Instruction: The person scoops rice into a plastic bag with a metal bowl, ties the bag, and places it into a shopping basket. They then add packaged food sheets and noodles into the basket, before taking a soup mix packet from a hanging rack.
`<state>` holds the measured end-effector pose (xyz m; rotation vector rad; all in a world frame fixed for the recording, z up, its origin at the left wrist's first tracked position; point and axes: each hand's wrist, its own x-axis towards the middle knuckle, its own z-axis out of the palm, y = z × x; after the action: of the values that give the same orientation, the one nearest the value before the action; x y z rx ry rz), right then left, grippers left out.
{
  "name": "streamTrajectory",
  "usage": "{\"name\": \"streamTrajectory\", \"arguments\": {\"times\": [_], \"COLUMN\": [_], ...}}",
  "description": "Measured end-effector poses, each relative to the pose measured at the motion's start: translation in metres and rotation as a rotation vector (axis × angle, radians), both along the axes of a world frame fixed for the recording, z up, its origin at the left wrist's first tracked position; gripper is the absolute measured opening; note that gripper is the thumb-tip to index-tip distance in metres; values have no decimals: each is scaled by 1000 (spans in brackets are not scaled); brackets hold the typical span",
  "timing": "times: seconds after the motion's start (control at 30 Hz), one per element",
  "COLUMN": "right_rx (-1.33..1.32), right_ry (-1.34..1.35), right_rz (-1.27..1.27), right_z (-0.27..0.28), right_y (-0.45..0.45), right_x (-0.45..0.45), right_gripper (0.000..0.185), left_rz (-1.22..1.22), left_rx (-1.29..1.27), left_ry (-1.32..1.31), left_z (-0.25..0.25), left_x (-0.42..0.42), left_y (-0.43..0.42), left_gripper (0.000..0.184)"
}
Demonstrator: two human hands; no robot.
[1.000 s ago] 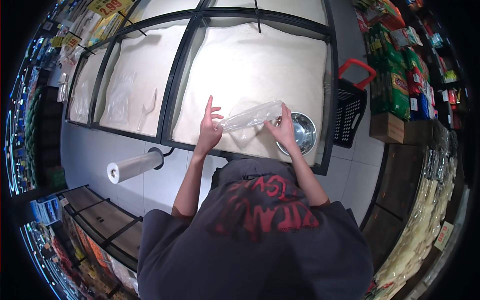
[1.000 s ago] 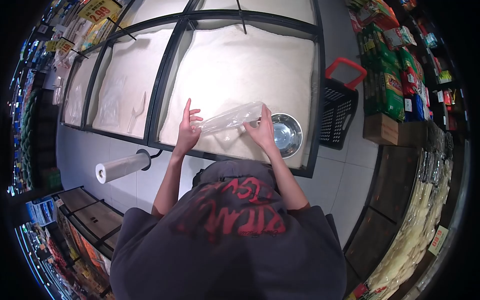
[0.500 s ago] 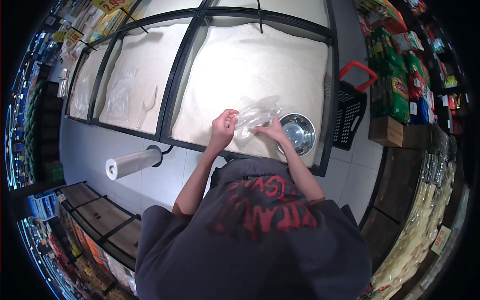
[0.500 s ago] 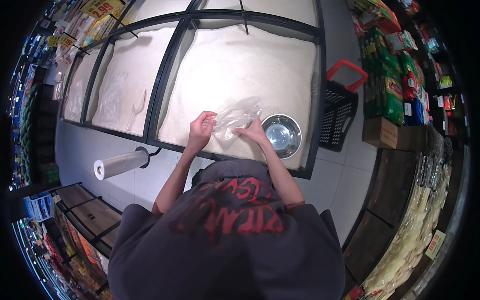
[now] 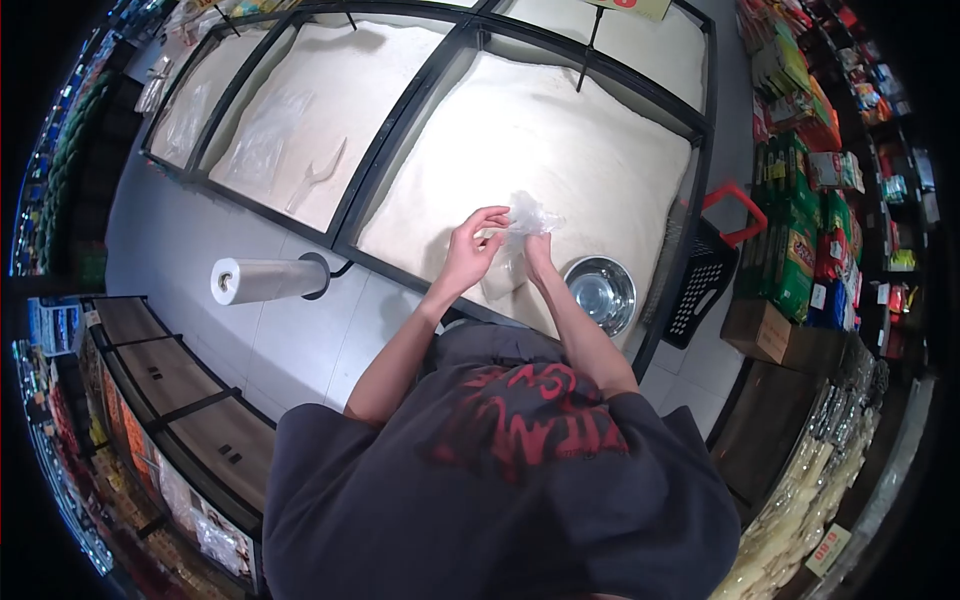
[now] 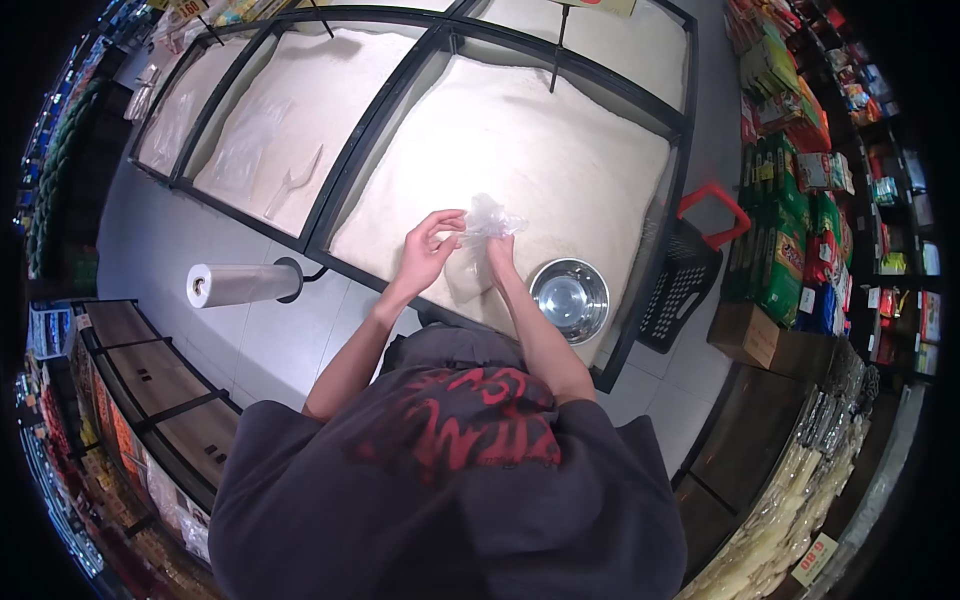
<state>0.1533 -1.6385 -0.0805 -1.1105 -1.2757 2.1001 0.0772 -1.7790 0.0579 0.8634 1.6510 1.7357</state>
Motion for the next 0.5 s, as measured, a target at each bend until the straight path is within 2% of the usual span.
{"name": "streamTrajectory", "arguments": {"times": [0.07,0.13,0.17,0.2,0.27,0.3,0.33,0.4,0.47,0.5], "right_rx": [-38,-374,-422,-408,-465,-456,-364,-262,-22,-10], "right_ry": [7,195,220,217,306,300,266,230,60,61], "right_rz": [-35,-319,-321,-315,-289,-289,-244,-205,-90,-98], "right_z": [14,27,35,54,102,125,146,163,171,188], "right_y": [6,6,5,4,-5,-8,-10,-11,-9,-14], "right_x": [-4,-8,-4,-3,3,3,3,4,6,8], "right_gripper": [34,36,32,32,33,33,33,33,32,32], "left_rz": [91,177,129,134,84,10,10,-1,0,-17], "left_rx": [14,-255,-304,-290,-320,-281,-272,-189,-173,-162], "left_ry": [-108,-3,24,18,188,255,249,491,526,599], "left_z": [-12,-36,-51,-52,-54,-51,-41,-14,-6,-6], "left_x": [-3,-9,-13,-11,-1,-1,0,2,-1,-3], "left_y": [-15,-35,-43,-43,-44,-39,-30,-6,15,26], "left_gripper": [45,49,63,63,91,115,115,120,124,124]}}
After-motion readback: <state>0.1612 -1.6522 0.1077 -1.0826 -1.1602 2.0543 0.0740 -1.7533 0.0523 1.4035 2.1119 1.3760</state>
